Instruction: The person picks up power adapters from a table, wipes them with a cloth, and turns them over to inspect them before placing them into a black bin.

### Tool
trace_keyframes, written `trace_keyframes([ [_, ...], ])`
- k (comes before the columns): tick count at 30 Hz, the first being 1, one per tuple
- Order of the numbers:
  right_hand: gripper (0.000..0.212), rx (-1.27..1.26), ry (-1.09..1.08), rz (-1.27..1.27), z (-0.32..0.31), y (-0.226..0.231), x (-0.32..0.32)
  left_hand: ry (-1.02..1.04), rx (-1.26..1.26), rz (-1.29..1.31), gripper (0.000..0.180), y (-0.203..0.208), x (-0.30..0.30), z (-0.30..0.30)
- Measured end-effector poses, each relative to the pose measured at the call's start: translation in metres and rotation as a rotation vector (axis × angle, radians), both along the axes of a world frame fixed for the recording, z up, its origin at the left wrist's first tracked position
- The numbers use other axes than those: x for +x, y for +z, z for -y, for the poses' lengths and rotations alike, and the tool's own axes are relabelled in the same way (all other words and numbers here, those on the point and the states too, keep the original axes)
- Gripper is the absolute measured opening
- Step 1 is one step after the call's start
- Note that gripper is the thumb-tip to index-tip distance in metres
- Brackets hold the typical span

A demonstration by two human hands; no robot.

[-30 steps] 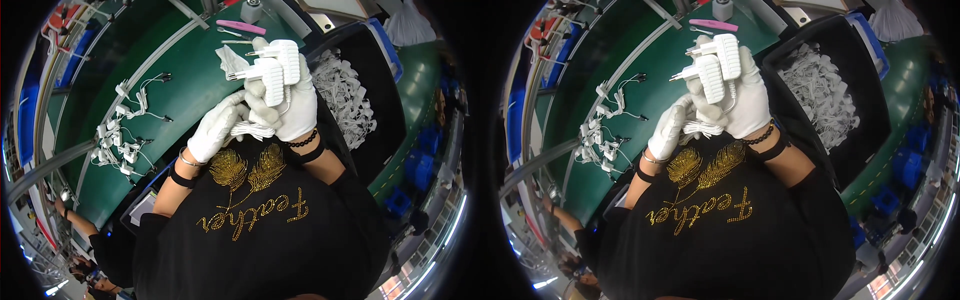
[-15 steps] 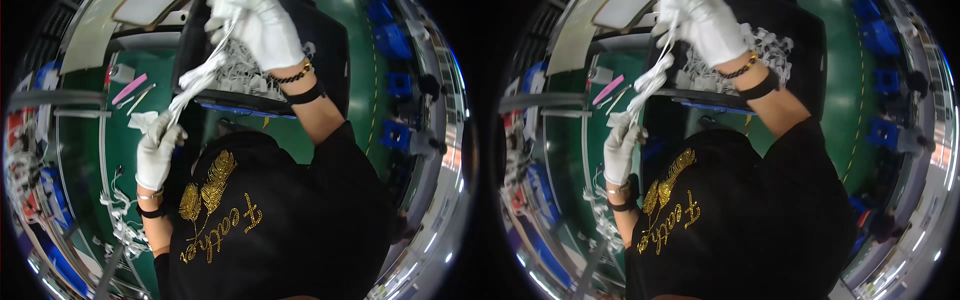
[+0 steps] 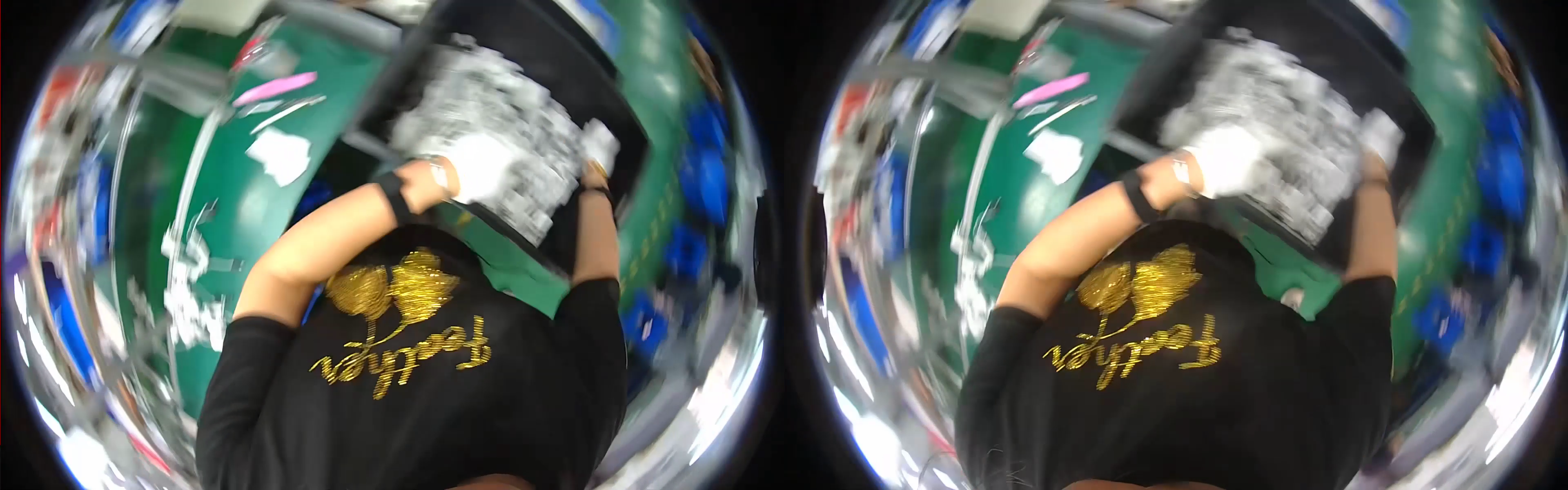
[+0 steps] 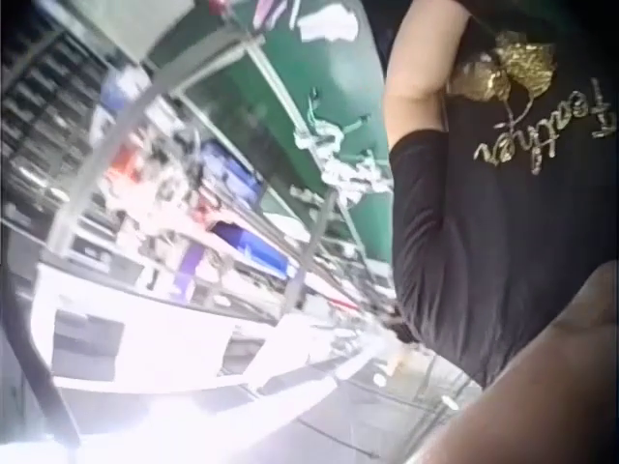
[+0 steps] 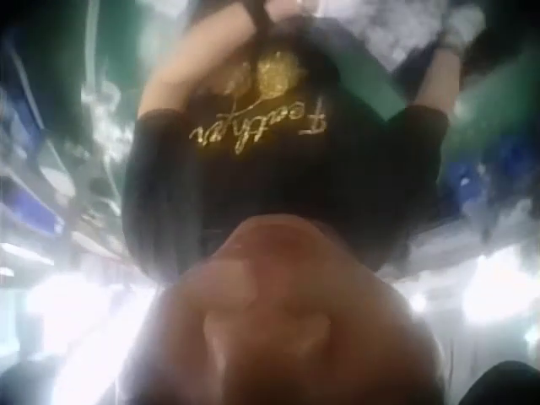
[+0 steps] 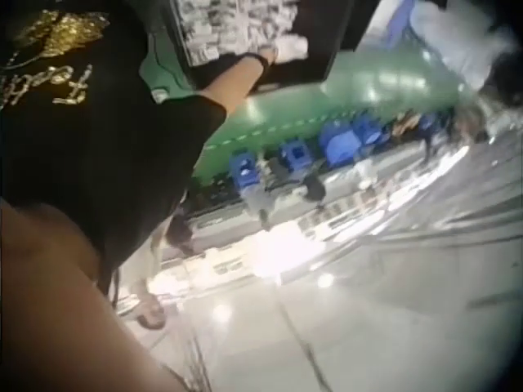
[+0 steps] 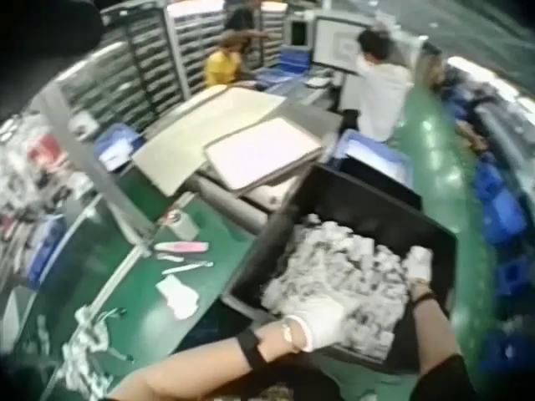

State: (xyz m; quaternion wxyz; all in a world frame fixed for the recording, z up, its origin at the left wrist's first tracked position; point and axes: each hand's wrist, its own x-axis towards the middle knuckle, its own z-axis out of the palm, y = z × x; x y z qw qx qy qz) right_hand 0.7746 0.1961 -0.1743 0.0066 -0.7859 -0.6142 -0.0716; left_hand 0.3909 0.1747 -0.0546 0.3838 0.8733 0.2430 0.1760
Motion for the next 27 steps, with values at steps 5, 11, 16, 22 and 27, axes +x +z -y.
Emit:
trace_keyframes([
  [5,0.049,0.074,-0.301,-0.289,0.035,-0.034,0.131,0.2,-0.196,0.066,0.032,0.059,-0.066,0.017],
  [11,0.1,0.1,-0.971,-0.182,-0.022,-0.061,0.032,0.949,-0.241,0.167,0.033,0.041,-0.216,0.1],
  [16,0.062,0.541,0.034,-0.365,-0.095,0.046,-0.123,1.852,-0.125,-0.014,0.053,-0.031,-0.362,0.214],
  [22,0.046,0.06,0.76,-1.518,-0.02,0.191,-0.47,2.301,-0.195,-0.418,0.05,-0.04,-0.502,0.21],
  [27,0.059,-0.619,1.052,-1.365,0.054,0.165,-0.71,2.216,-0.107,-0.556,0.032,-0.064,-0.57,0.204],
])
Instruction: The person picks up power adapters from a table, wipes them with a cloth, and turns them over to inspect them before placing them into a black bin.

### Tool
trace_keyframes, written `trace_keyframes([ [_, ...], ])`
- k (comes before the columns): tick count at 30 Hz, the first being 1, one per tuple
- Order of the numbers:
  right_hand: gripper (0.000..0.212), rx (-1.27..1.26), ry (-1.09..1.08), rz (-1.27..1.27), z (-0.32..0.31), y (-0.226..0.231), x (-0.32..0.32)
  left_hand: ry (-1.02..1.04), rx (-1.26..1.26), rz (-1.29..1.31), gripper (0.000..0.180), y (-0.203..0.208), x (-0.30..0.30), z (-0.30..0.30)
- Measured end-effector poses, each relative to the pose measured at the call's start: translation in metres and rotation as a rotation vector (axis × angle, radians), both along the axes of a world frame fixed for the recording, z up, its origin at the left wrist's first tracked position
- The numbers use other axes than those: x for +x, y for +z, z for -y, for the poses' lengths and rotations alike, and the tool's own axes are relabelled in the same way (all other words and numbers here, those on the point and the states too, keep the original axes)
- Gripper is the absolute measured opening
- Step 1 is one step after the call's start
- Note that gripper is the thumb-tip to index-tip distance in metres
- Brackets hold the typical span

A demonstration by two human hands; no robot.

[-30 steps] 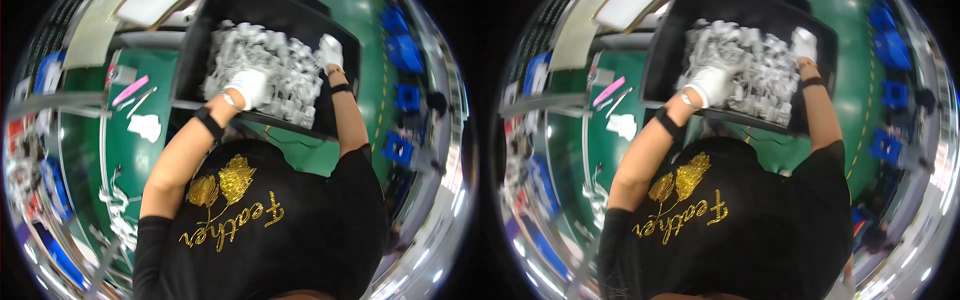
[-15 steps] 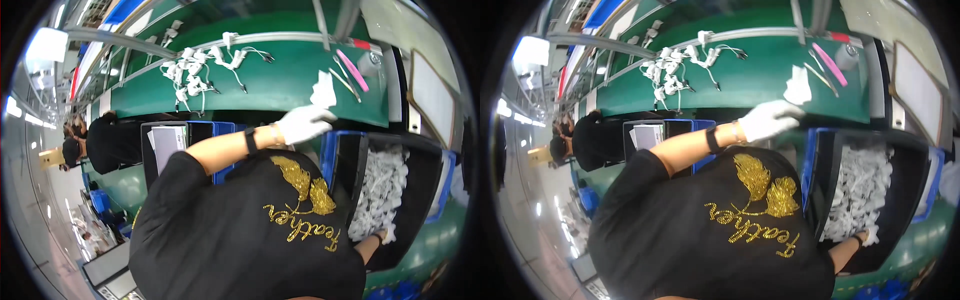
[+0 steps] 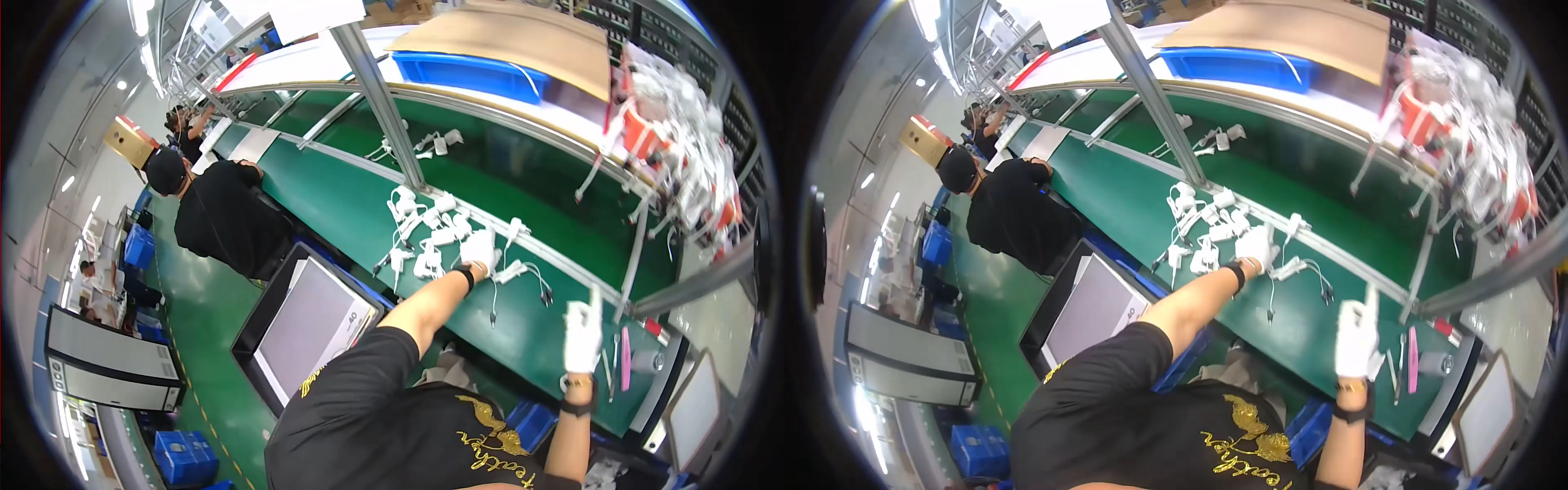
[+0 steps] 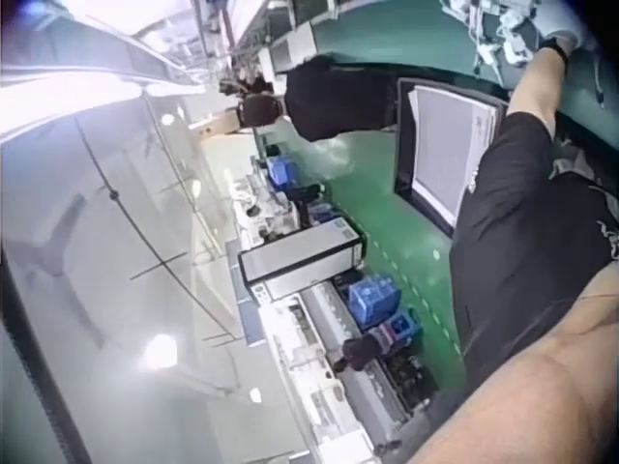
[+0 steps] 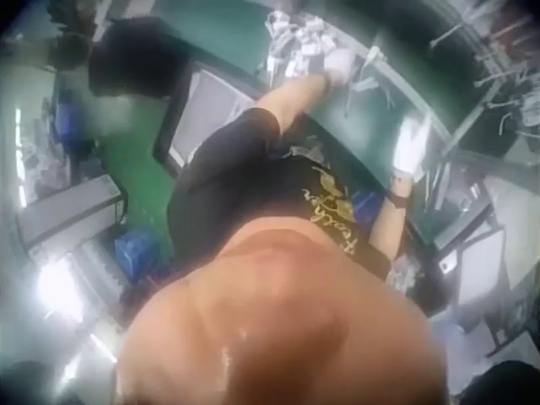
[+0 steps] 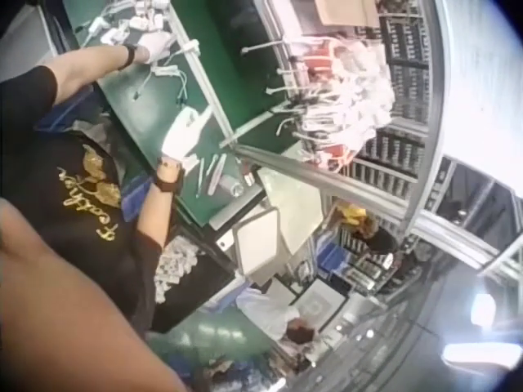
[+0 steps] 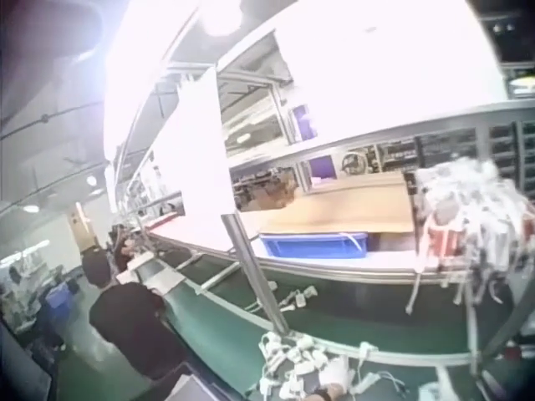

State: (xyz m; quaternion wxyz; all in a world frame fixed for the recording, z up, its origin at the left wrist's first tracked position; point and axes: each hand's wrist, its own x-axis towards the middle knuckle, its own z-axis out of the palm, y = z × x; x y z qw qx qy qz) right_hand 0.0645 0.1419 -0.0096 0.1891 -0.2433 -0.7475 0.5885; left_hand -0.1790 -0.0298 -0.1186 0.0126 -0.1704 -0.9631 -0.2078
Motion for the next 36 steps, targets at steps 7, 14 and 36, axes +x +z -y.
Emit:
trace_keyframes([
  [7,0.073,0.568,0.228,0.401,0.031,-0.066,-0.21,-0.119,-0.018,-0.04,0.039,-0.03,-0.026,-0.015],
  [14,0.074,0.734,0.287,0.705,0.036,-0.133,-0.283,0.047,0.217,0.164,0.045,-0.033,-0.037,-0.011],
  [36,0.064,-0.422,0.083,-0.297,0.05,0.008,-0.028,-0.336,1.402,0.877,0.083,0.121,0.112,0.04],
])
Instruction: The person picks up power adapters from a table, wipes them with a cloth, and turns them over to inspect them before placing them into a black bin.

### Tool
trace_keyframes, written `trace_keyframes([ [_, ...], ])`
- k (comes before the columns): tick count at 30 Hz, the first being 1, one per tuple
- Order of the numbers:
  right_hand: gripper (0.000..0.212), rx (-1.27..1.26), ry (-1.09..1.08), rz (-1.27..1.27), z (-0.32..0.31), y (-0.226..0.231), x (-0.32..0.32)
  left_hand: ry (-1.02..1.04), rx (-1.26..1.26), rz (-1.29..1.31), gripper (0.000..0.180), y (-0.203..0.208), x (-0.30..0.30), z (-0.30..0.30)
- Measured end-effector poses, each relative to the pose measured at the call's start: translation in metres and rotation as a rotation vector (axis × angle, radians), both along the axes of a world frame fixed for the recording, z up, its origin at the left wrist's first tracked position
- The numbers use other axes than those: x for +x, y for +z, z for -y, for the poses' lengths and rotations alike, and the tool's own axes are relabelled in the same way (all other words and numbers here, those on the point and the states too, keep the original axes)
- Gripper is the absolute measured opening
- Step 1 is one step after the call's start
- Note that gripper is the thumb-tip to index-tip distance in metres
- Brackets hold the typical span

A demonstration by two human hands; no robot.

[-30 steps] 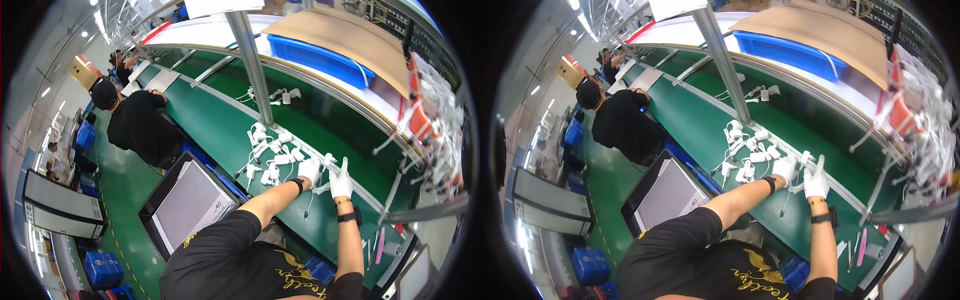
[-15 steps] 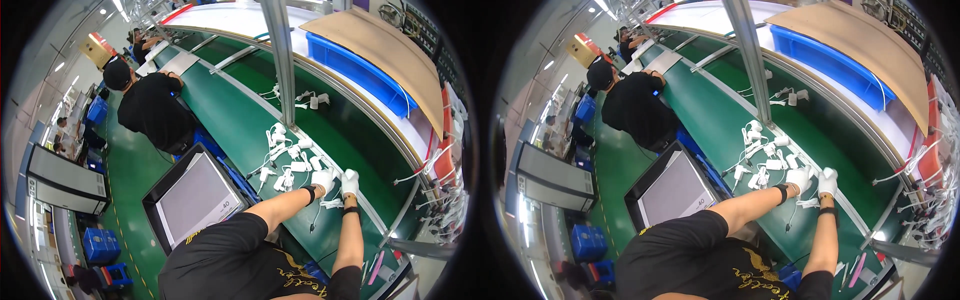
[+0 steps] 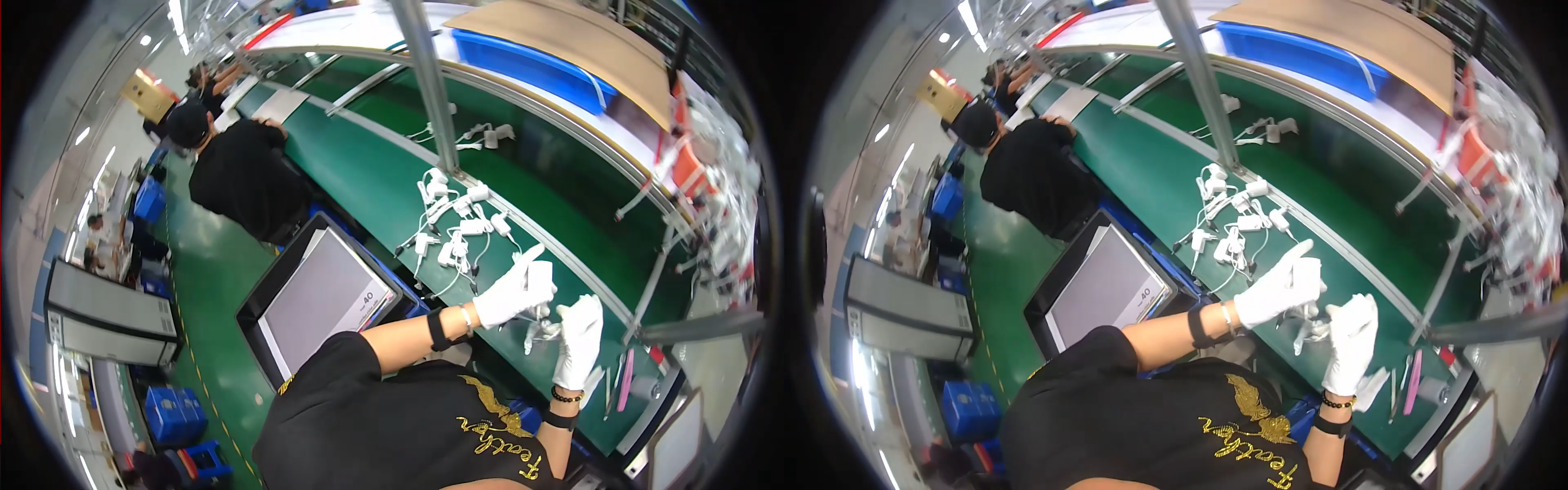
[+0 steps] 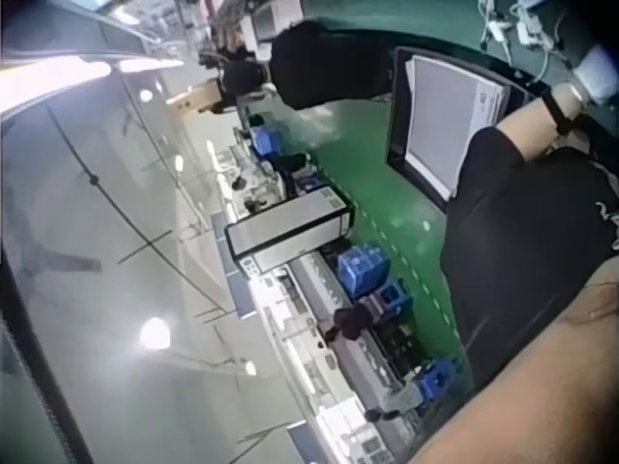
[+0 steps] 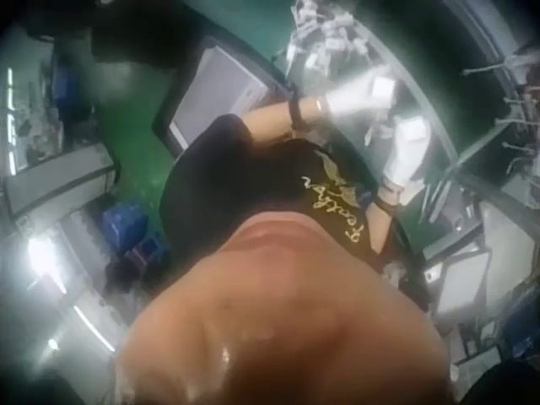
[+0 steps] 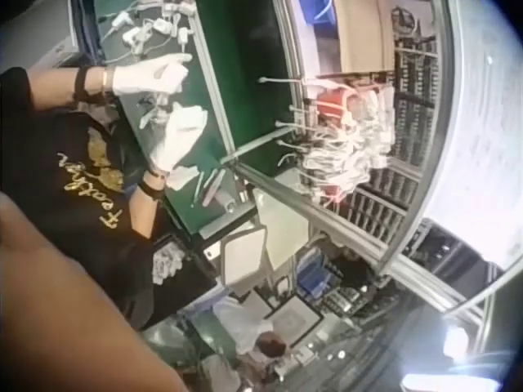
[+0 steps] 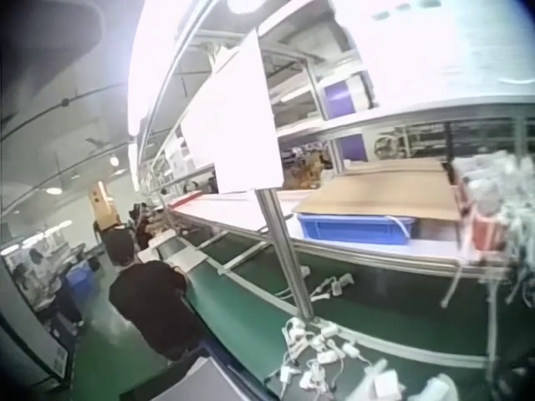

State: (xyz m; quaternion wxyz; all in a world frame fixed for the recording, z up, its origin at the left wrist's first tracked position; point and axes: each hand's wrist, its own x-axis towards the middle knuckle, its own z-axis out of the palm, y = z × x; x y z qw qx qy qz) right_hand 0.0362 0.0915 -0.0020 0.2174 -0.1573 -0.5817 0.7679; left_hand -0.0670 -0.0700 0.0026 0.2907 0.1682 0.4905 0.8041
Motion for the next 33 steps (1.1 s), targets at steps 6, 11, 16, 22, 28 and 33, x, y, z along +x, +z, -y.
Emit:
trace_keyframes([
  [6,0.065,0.15,-0.032,-0.054,0.017,0.017,0.067,-0.16,-0.073,-0.132,0.084,0.025,0.065,-0.002],
  [11,0.063,0.069,0.003,-0.034,0.017,0.043,0.121,-0.278,-0.162,-0.139,0.084,0.03,0.1,-0.002],
  [16,0.07,-0.068,0.002,0.042,0.013,0.071,0.158,-0.331,-0.055,0.032,0.075,0.061,0.123,-0.007],
  [22,0.074,0.132,-0.039,0.034,0.004,0.072,0.149,-0.16,-0.287,-0.475,0.059,0.063,0.117,-0.023],
  [28,0.058,-0.32,-0.016,-0.212,0.013,0.06,0.168,-0.303,-0.053,-0.185,0.07,0.058,0.136,-0.034],
  [33,0.062,-0.144,-0.071,-0.094,0.013,0.053,0.184,-0.367,0.033,-0.162,0.075,0.044,0.146,-0.037],
])
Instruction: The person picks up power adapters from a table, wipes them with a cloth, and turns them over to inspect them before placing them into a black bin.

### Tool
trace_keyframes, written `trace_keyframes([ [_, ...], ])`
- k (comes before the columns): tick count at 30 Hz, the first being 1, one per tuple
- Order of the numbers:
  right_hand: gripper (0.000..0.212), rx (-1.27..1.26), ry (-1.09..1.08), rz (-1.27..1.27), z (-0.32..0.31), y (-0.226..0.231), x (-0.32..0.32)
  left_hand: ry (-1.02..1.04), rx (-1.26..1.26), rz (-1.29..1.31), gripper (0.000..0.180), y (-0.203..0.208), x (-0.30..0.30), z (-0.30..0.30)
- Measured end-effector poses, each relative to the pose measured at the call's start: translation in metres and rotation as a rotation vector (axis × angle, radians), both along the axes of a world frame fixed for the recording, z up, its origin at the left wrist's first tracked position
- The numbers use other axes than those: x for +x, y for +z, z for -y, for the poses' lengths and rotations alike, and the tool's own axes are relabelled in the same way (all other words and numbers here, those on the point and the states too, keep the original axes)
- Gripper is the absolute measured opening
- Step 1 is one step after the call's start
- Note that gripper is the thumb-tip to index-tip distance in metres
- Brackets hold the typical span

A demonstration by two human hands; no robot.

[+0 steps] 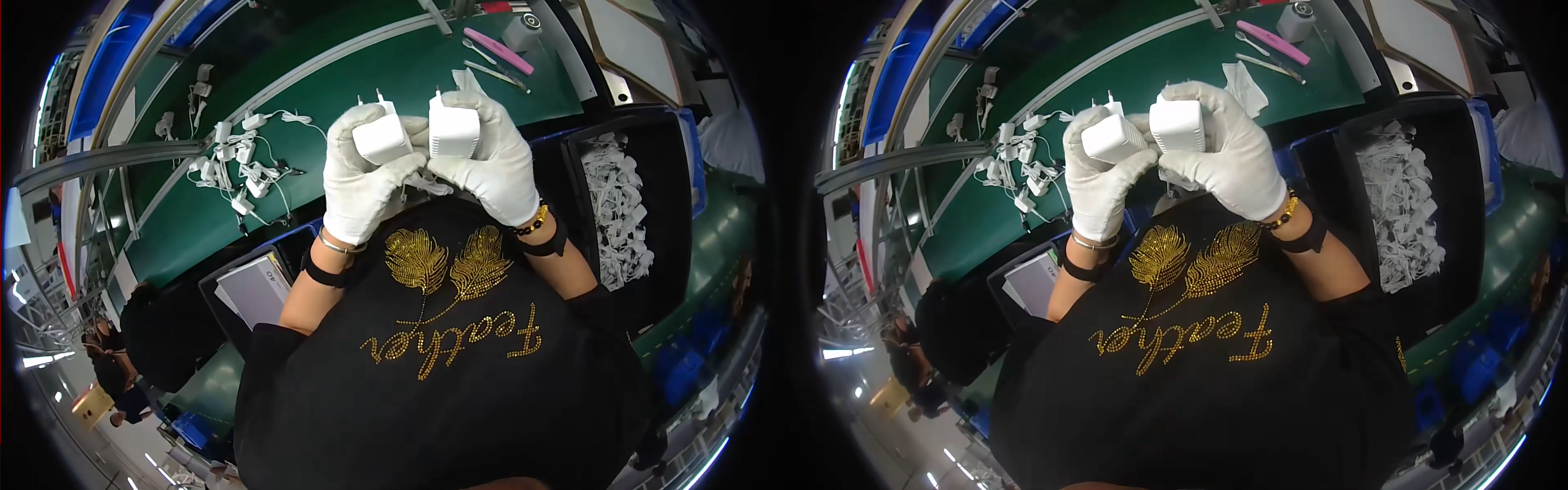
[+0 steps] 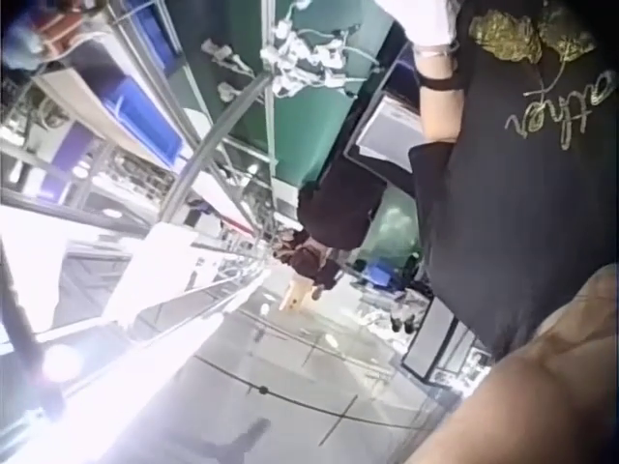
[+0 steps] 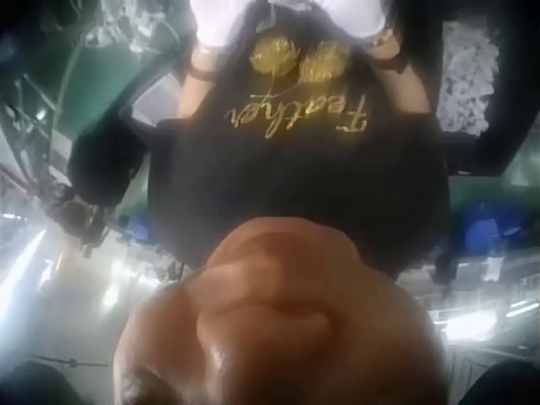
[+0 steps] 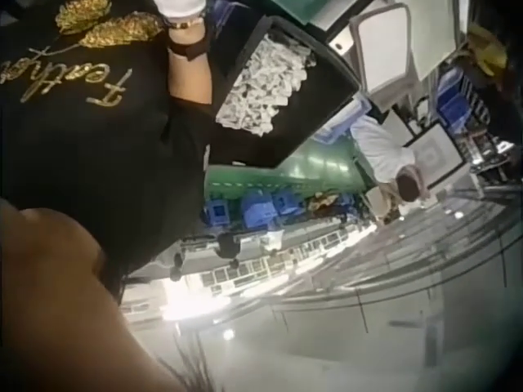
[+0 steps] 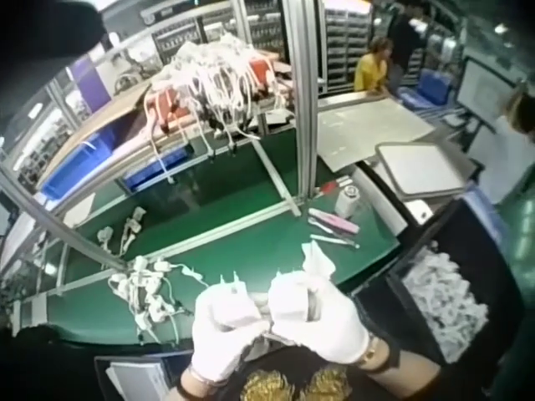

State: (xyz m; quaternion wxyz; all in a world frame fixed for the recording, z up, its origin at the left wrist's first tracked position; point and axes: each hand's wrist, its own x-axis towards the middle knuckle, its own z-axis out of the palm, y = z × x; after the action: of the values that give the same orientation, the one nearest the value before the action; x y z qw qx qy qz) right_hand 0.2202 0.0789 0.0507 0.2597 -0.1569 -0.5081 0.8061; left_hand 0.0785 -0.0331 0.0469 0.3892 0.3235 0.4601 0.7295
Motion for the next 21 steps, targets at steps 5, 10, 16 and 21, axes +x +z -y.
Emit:
trace_keyframes([
  [5,0.061,0.169,-0.086,-0.119,0.0,-0.003,0.005,-0.089,0.015,0.076,0.07,0.001,-0.003,-0.001],
  [10,0.06,0.089,-0.162,-0.016,-0.003,0.029,0.008,-0.3,0.176,0.695,0.053,-0.009,-0.021,0.0],
  [16,0.062,0.113,-0.132,0.193,0.009,0.02,-0.018,-0.483,0.312,1.011,0.058,-0.023,-0.032,-0.013],
  [21,0.064,0.756,-0.202,0.463,0.022,0.005,-0.033,-0.042,-0.046,0.688,0.061,-0.01,-0.021,-0.017],
])
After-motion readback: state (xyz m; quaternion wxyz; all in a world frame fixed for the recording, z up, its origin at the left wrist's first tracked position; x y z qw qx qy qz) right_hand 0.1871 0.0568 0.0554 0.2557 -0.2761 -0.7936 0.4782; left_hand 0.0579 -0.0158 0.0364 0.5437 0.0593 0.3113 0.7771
